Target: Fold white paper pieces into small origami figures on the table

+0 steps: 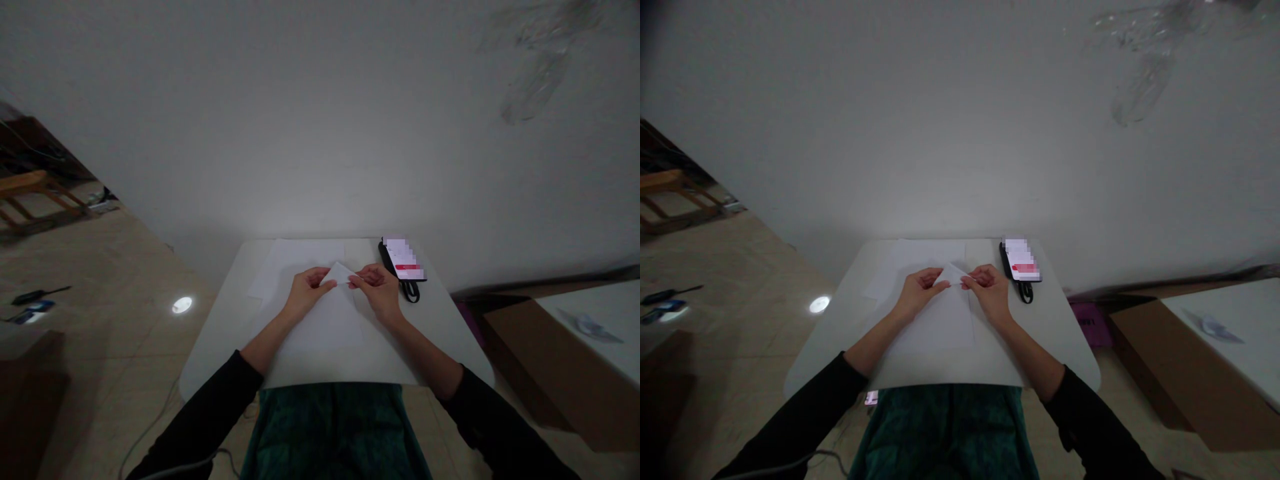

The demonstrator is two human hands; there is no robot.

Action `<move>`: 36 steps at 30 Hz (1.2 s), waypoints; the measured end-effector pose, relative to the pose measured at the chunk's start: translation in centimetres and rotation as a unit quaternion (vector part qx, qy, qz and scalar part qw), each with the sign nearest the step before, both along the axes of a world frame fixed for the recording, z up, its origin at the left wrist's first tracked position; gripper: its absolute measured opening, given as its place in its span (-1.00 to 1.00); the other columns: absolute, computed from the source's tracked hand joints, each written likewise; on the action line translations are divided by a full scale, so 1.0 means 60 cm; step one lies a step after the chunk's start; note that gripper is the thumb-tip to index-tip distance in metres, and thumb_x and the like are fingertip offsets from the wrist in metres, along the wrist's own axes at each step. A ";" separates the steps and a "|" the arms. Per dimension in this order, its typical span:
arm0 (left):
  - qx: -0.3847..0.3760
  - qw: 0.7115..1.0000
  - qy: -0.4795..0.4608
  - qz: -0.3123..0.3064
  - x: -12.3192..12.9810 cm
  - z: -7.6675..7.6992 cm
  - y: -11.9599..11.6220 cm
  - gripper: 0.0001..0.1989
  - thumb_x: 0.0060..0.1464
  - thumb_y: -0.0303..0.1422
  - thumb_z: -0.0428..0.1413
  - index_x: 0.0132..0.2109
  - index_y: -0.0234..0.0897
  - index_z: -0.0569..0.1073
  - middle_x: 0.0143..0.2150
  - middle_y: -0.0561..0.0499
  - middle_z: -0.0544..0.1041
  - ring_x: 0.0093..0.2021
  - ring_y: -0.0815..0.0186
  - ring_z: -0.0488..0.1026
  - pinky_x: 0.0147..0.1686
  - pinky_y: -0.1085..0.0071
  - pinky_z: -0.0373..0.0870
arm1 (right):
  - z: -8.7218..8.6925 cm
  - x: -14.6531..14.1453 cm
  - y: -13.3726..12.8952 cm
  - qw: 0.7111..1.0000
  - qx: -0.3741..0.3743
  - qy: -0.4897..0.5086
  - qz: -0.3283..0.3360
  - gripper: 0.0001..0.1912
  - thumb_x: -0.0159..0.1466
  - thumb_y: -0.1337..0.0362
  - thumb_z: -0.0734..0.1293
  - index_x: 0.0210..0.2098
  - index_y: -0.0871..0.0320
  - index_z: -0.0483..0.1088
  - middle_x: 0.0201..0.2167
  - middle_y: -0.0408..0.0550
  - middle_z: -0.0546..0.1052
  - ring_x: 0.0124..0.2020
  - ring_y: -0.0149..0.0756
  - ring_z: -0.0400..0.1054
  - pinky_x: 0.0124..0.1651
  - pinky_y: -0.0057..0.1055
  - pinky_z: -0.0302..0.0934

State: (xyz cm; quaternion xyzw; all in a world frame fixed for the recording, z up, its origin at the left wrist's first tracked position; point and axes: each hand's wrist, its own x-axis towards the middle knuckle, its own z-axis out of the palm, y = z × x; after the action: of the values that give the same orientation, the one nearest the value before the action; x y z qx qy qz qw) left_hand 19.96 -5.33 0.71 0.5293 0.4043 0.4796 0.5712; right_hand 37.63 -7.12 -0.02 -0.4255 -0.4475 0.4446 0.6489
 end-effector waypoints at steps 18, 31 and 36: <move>0.025 0.976 0.194 -0.091 -0.015 -0.005 0.002 -0.58 -0.08 -0.04 0.25 -0.39 -0.40 0.58 -0.58 0.05 0.42 -0.58 0.44 0.27 -0.58 0.52 0.11 | -0.009 -0.003 -0.004 0.991 -0.026 -0.031 0.131 -0.63 -0.05 0.09 0.56 -0.43 0.15 0.39 -0.57 -0.16 0.54 -0.52 -0.27 0.51 -0.39 -0.35 0.45; 0.082 0.973 0.207 -0.066 -0.020 -0.007 -0.002 -0.61 -0.12 -0.07 0.28 -0.37 -0.39 0.61 -0.51 0.03 0.51 -0.51 0.35 0.37 -0.52 0.48 0.22 | -0.010 0.006 -0.004 0.937 -0.106 -0.130 0.307 -0.49 0.15 -0.13 0.35 -0.50 0.26 0.42 -0.67 -0.09 0.49 -0.71 -0.43 0.34 -0.65 -0.51 0.24; 0.103 0.962 0.239 -0.080 -0.028 -0.012 0.005 -0.59 -0.06 -0.03 0.23 -0.46 -0.37 0.55 -0.62 0.09 0.40 -0.59 0.41 0.29 -0.60 0.50 0.12 | -0.008 0.006 -0.006 0.953 -0.108 -0.140 0.248 -0.51 0.15 -0.12 0.36 -0.56 0.22 0.39 -0.72 -0.13 0.45 -0.76 -0.44 0.29 -0.70 -0.53 0.19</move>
State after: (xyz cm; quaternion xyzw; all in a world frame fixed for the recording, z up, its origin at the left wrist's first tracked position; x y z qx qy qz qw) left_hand 18.25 -5.01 0.00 0.7151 0.4341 0.3307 0.4368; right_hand 38.00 -7.49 -0.50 -0.4264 -0.5744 0.5732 0.3996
